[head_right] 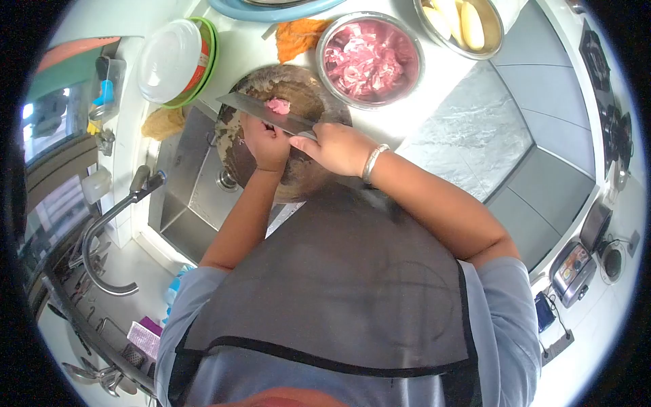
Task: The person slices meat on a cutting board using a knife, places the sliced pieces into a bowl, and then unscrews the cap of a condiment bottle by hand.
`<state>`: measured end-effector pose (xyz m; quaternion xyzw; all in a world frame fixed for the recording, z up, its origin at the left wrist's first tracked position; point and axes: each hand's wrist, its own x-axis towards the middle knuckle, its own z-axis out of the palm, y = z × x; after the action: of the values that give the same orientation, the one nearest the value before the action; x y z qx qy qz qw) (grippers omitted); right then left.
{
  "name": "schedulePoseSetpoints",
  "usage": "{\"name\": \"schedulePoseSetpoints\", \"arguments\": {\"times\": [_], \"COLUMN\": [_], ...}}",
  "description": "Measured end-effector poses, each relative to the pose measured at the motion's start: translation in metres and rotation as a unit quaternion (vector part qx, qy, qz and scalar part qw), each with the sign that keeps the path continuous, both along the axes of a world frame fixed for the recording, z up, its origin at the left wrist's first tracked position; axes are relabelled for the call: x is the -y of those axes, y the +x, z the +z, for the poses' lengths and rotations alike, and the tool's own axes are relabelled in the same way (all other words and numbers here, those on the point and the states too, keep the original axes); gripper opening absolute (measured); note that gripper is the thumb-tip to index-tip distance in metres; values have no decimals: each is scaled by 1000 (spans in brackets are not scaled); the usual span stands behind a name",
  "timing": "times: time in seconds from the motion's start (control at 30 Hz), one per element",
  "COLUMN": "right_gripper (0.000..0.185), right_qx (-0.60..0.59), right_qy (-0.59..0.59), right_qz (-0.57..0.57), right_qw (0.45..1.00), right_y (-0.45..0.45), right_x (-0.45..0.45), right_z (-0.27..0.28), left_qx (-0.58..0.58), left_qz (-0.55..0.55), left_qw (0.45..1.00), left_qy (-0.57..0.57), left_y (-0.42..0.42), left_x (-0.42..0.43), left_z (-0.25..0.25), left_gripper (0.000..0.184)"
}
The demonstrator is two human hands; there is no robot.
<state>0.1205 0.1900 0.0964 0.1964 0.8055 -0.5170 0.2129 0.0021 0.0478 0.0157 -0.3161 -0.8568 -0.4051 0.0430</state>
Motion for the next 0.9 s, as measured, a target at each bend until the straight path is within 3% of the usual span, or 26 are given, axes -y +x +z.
{"name": "schedulePoseSetpoints", "arguments": {"times": [0.13,0.3,0.4,0.5,0.63,0.77,0.9], "right_gripper": [69,67,64,63,62,63,64], "right_qx": [-8,75,60,28,15,40,55], "right_qy": [2,11,47,85,68,27,15], "right_qz": [-14,-6,-12,-14,-17,-17,-12], "right_qw": [1000,997,997,996,997,999,998], "right_y": [18,67,78,83,80,79,78], "right_x": [0,-15,-17,-17,-18,-8,-6], "right_z": [0,26,31,35,42,46,46], "left_qx": [-4,27,138,315,165,261,132], "left_qz": [-19,4,9,78,56,28,17], "left_qw": [1000,998,989,934,982,950,985], "left_qy": [-10,-48,48,151,69,166,110], "left_y": [-1,-2,-5,-6,-3,15,15], "left_x": [-1,8,15,24,24,3,-2], "left_z": [7,0,0,10,18,31,20], "left_gripper": [19,13,7,5,7,12,14]}}
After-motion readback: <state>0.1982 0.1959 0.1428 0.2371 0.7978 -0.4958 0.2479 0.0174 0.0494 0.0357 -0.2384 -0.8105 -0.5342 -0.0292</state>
